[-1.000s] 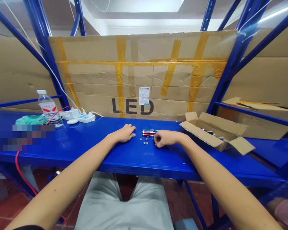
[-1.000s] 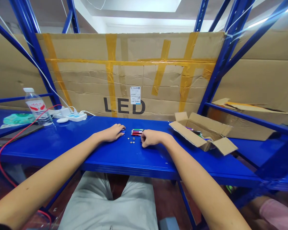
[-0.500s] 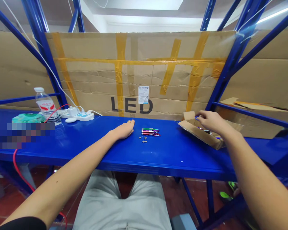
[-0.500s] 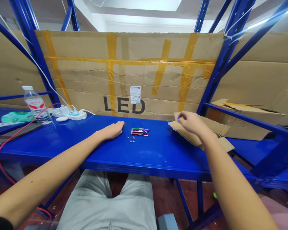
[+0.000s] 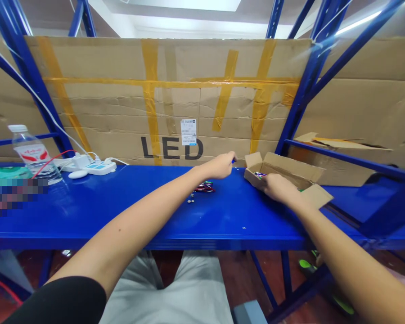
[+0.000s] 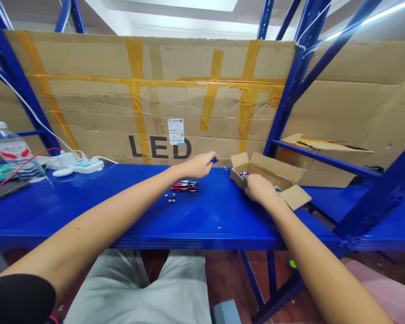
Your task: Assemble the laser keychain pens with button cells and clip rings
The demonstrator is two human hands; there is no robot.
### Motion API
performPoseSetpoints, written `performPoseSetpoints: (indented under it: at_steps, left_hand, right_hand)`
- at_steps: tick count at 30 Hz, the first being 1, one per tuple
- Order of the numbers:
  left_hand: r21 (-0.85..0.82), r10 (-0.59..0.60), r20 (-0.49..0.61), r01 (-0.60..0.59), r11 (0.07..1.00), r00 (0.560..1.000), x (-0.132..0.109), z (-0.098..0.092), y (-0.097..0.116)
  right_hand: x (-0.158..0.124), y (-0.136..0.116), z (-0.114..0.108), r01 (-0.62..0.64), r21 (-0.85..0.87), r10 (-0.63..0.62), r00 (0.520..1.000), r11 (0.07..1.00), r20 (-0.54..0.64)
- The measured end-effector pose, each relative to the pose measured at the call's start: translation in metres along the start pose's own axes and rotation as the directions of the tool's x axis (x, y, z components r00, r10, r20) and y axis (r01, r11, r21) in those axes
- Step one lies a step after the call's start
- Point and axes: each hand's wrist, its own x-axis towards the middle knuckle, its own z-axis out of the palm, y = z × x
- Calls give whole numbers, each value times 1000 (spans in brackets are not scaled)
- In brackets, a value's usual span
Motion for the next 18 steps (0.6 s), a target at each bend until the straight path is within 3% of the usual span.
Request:
performPoseSetpoints:
  at_steps: [5, 9, 14, 18]
  left_hand:
    - [7, 125, -35, -125, 992, 992, 32, 20, 18]
    - [59, 148, 69, -152, 987, 987, 47, 31, 18]
    - [112, 180, 199, -205, 972, 963, 45, 45, 12]
    - [86, 233, 188, -252, 964, 954, 42, 49, 6]
  right_hand:
    - [-33, -33, 3, 174, -157, -191, 976, 972, -101]
    - [-50, -51, 12, 315, -219, -361, 908, 923, -214]
    - [-58, -53, 20, 372, -236, -433, 845, 898, -313]
    - [-62, -45, 22, 414, -216, -465, 818, 884, -338]
